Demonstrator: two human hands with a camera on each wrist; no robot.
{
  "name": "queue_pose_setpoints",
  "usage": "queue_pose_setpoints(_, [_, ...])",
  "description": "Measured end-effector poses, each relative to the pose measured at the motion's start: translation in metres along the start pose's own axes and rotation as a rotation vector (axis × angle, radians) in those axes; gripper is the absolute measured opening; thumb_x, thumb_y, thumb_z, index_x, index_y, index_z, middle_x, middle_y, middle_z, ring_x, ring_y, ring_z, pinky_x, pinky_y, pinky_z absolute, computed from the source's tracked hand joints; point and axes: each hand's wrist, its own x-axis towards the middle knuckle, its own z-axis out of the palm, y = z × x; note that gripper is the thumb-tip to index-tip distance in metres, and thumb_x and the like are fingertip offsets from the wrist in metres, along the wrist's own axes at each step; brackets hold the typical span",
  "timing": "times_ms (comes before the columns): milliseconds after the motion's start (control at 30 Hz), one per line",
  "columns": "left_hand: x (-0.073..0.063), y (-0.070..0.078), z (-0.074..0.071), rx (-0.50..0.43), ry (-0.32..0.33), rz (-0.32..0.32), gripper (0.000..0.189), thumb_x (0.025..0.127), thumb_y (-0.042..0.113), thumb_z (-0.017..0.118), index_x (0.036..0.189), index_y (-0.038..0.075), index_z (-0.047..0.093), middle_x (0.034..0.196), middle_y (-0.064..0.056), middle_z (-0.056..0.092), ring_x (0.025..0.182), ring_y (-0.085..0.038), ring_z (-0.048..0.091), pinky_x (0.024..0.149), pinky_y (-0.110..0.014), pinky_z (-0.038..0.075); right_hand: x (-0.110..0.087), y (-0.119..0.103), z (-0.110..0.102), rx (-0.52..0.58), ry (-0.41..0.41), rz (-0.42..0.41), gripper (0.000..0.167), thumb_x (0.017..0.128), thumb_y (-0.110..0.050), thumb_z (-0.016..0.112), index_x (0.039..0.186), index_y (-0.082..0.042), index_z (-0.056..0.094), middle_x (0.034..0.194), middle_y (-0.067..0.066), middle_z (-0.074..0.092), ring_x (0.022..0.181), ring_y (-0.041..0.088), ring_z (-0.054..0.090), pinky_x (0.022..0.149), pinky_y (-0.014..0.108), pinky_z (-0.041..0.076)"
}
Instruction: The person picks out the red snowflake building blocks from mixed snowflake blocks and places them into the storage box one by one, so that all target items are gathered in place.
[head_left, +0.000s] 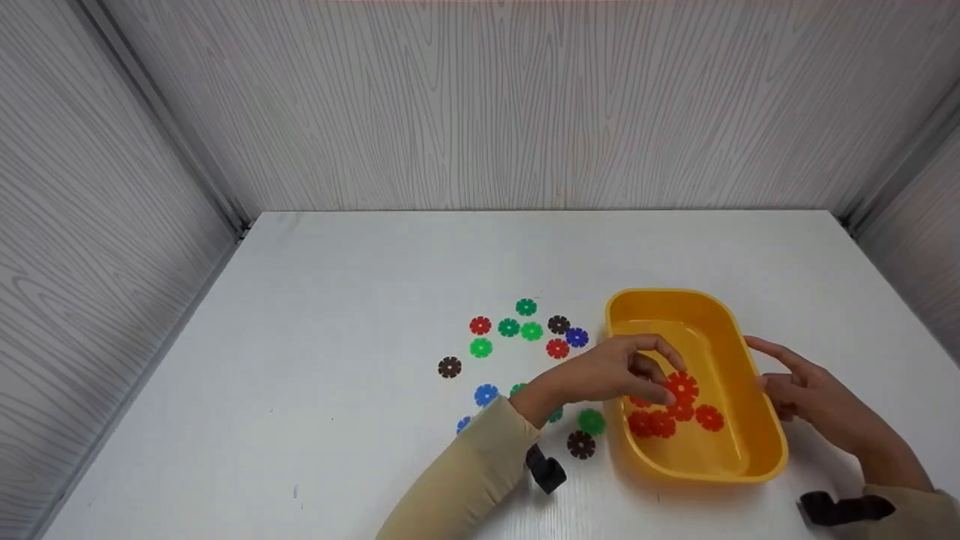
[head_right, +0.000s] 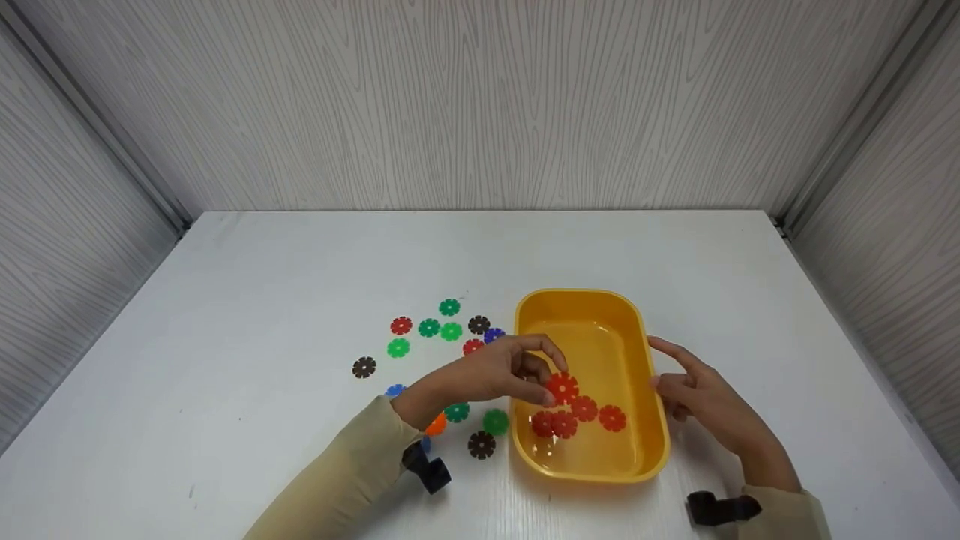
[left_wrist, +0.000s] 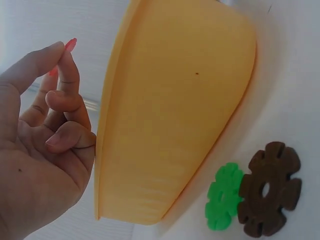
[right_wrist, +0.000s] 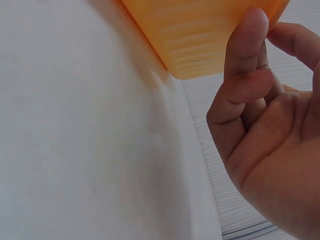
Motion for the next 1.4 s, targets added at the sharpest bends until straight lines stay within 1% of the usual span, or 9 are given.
queue_pose_setpoints(100, [0.001,-0.001,0.002,0.015,-0.015,-0.02,0.029,0.087,0.009,0.07,0.113,0.017,0.061,0.085,0.001,0.065,0.094,-0.037,0.062,0.087,-0.031,0.056,0.0,0.0,0.0,-0.006,0.003,0.005,0.059,0.102,-0.033,0.045,0.154,-0.021,0.019,0.065,-0.003,0.047,0.061,0.023,0.047,0.062,0.022,0.043])
queue_pose_setpoints(300, [0.003,-0.002,0.004,0.054,-0.025,-0.047,0.03,0.086,0.009,0.071,0.113,0.019,0.061,0.086,-0.001,0.065,0.09,-0.032,0.064,0.079,-0.02,0.055,0.001,0.001,0.0,-0.027,0.01,0.03,0.062,0.101,-0.036,0.046,0.154,-0.02,0.018,0.065,-0.003,0.046,0.061,0.023,0.047,0.063,0.023,0.044])
queue_pose_setpoints(500, [0.003,-0.002,0.006,0.105,-0.047,-0.037,0.028,0.086,0.009,0.071,0.111,0.017,0.061,0.087,-0.001,0.065,0.087,-0.029,0.063,0.079,-0.019,0.055,0.001,0.002,0.0,-0.037,0.011,0.033,0.063,0.101,-0.037,0.046,0.154,-0.02,0.017,0.066,-0.003,0.048,0.062,0.025,0.048,0.063,0.023,0.045])
queue_pose_setpoints(700, [0.002,0.001,0.006,0.153,-0.095,-0.041,0.027,0.087,0.009,0.07,0.112,0.014,0.061,0.086,0.001,0.066,0.079,-0.018,0.063,0.078,-0.019,0.055,0.0,0.0,0.0,-0.031,0.005,0.023,0.063,0.102,-0.036,0.045,0.155,-0.019,0.016,0.067,-0.004,0.049,0.063,0.024,0.049,0.064,0.023,0.045])
queue_pose_setpoints(833, [0.0,0.001,0.002,0.168,-0.096,0.003,0.027,0.089,0.011,0.068,0.114,0.009,0.06,0.087,-0.001,0.066,0.079,-0.017,0.062,0.081,-0.026,0.056,0.0,-0.002,0.001,-0.014,0.0,0.031,0.064,0.101,-0.036,0.047,0.155,-0.02,0.016,0.067,-0.005,0.05,0.063,0.022,0.05,0.065,0.023,0.046])
queue_pose_setpoints(967, [-0.004,0.0,-0.012,0.194,-0.031,0.059,0.024,0.091,0.016,0.066,0.113,0.008,0.06,0.091,-0.009,0.066,0.085,-0.026,0.061,0.083,-0.031,0.056,0.0,-0.003,0.001,-0.017,-0.001,0.033,0.062,0.101,-0.036,0.046,0.154,-0.021,0.017,0.068,-0.004,0.05,0.064,0.023,0.049,0.065,0.022,0.046])
queue_pose_setpoints(1167, [-0.013,-0.008,-0.046,0.214,0.162,0.079,0.02,0.09,0.019,0.068,0.108,0.011,0.062,0.088,0.0,0.061,0.078,-0.01,0.055,0.075,-0.021,0.052,-0.001,-0.003,0.0,-0.021,0.001,0.041,0.062,0.101,-0.036,0.046,0.154,-0.021,0.017,0.068,-0.004,0.049,0.063,0.025,0.048,0.065,0.022,0.046])
queue_pose_setpoints(1300, [-0.017,-0.017,-0.063,0.231,0.254,0.034,0.024,0.089,0.024,0.068,0.109,0.012,0.062,0.085,0.002,0.059,0.074,-0.012,0.053,0.073,-0.028,0.054,-0.003,-0.001,-0.001,-0.032,0.007,0.052,0.063,0.101,-0.037,0.046,0.155,-0.021,0.016,0.068,-0.003,0.049,0.064,0.025,0.05,0.065,0.023,0.046])
queue_pose_setpoints(1400, [-0.019,-0.024,-0.072,0.27,0.303,-0.027,0.03,0.088,0.026,0.07,0.112,0.011,0.062,0.084,0.001,0.058,0.073,-0.018,0.054,0.074,-0.031,0.056,-0.003,-0.001,-0.001,-0.031,0.007,0.054,0.063,0.101,-0.037,0.046,0.155,-0.021,0.016,0.068,-0.003,0.049,0.064,0.025,0.05,0.065,0.023,0.046])
